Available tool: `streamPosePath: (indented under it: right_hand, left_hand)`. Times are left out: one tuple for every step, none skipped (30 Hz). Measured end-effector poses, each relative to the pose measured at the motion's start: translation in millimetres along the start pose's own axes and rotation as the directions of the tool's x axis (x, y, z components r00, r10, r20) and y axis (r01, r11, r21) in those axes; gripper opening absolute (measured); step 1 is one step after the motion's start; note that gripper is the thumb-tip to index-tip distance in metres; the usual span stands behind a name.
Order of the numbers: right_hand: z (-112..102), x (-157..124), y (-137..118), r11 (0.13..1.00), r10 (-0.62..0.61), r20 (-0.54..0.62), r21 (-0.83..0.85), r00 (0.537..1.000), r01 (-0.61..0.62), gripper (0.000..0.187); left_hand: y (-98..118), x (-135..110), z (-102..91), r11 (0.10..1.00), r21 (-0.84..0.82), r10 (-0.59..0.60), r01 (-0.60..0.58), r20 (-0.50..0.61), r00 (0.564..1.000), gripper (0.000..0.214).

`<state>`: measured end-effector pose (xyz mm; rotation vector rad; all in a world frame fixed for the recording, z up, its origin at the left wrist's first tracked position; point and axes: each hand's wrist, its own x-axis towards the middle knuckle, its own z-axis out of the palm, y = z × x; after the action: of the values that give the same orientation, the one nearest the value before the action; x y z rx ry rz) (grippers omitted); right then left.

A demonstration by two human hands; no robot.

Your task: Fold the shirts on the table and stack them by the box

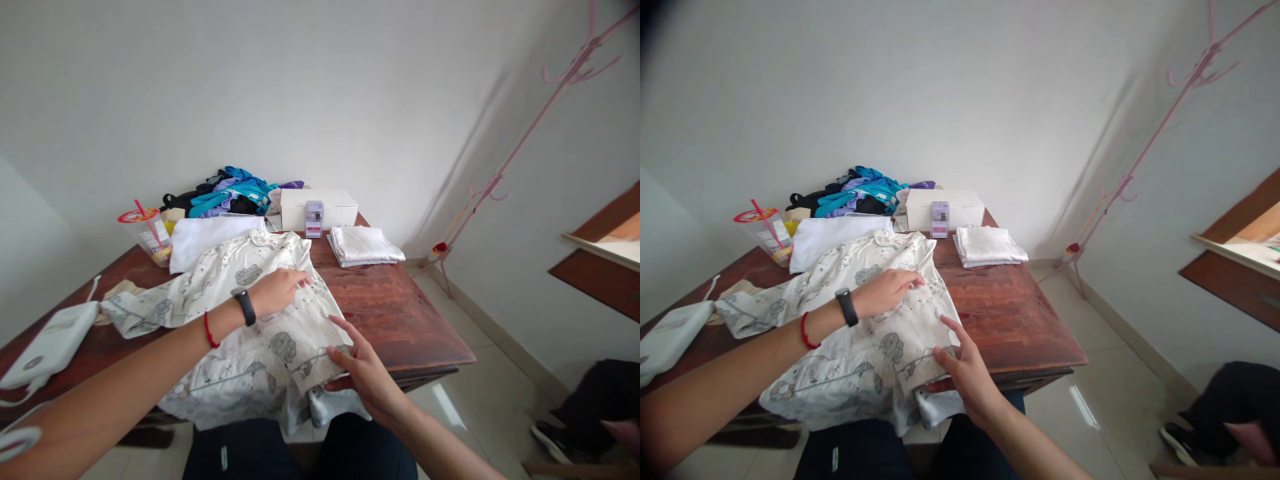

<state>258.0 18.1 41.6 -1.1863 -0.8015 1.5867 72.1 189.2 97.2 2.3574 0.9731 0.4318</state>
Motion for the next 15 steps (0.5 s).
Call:
streamPosePath:
  right_hand:
    - [-0.9, -1.8, 1.3, 1.0, -0.016, 0.003, -0.025, 1.0, 0.016, 0.075]
    - [-2.0, -4.0, 2.0, 0.998, -0.036, -0.001, -0.059, 0.999, 0.035, 0.065]
    - [-3.4, -6.6, 2.1, 0.994, -0.058, -0.01, -0.096, 0.998, 0.057, 0.058]
    - [-5.3, -9.6, 1.9, 0.988, -0.08, -0.022, -0.132, 0.997, 0.076, 0.054]
    - [-7.8, -12.9, 1.6, 0.982, -0.094, -0.026, -0.165, 0.995, 0.088, 0.053]
    - [-10.7, -16.3, 1.6, 0.977, -0.1, -0.025, -0.193, 0.995, 0.093, 0.053]
    - [-13.9, -19.5, 2.3, 0.97, -0.098, -0.018, -0.223, 0.995, 0.092, 0.053]
    - [-17.3, -22.2, 4.0, 0.962, -0.091, -0.006, -0.259, 0.996, 0.087, 0.053]
    - [-20.5, -24.3, 6.9, 0.949, -0.084, 0.007, -0.304, 0.996, 0.082, 0.053]
    - [-23.5, -25.5, 10.9, 0.931, -0.079, 0.019, -0.355, 0.997, 0.08, 0.053]
    - [-26.0, -25.8, 15.7, 0.909, -0.077, 0.033, -0.408, 0.996, 0.084, 0.053]
    - [-28.1, -25.4, 20.9, 0.884, -0.074, 0.051, -0.459, 0.996, 0.089, 0.053]
    - [-29.6, -24.5, 26.0, 0.86, -0.068, 0.07, -0.502, 0.995, 0.094, 0.053]
    - [-30.7, -23.2, 30.5, 0.84, -0.061, 0.085, -0.534, 0.995, 0.097, 0.053]
    - [-31.5, -22.0, 34.0, 0.826, -0.056, 0.096, -0.555, 0.994, 0.1, 0.053]
  left_hand:
    - [-15.0, 13.7, -8.9, 0.989, 0.15, -0.007, 0.009, -0.011, 1.0, 0.04]
    - [-30.1, 27.9, -17.0, 0.973, 0.233, -0.012, 0.012, 0.001, 1.0, 0.047]
    - [-44.4, 42.2, -24.1, 0.968, 0.249, -0.012, 0.007, 0.019, 1.0, 0.052]
    - [-57.6, 56.1, -29.8, 0.967, 0.256, -0.013, 0.003, 0.037, 0.999, 0.054]
    - [-69.4, 69.4, -34.0, 0.967, 0.255, -0.018, 0.004, 0.049, 0.999, 0.054]
    - [-79.7, 82.0, -36.8, 0.969, 0.247, -0.026, 0.012, 0.054, 0.998, 0.053]
    - [-88.6, 94.1, -38.1, 0.969, 0.244, -0.042, 0.029, 0.049, 0.998, 0.05]
    - [-96.2, 105.8, -38.2, 0.969, 0.24, -0.065, 0.056, 0.032, 0.997, 0.047]
    - [-102.6, 117.2, -37.2, 0.968, 0.235, -0.096, 0.092, 0.006, 0.995, 0.043]
    - [-108.0, 128.5, -35.4, 0.964, 0.227, -0.135, 0.137, -0.026, 0.991, 0.04]
    - [-112.4, 139.7, -33.0, 0.958, 0.217, -0.178, 0.187, -0.059, 0.982, 0.04]
    - [-115.8, 150.6, -30.2, 0.949, 0.205, -0.224, 0.238, -0.091, 0.97, 0.043]
    - [-118.5, 161.2, -27.1, 0.939, 0.19, -0.268, 0.286, -0.119, 0.956, 0.049]
    - [-120.6, 171.2, -23.9, 0.929, 0.174, -0.305, 0.326, -0.138, 0.942, 0.055]
    - [-122.2, 180.5, -20.8, 0.92, 0.156, -0.336, 0.358, -0.151, 0.93, 0.059]
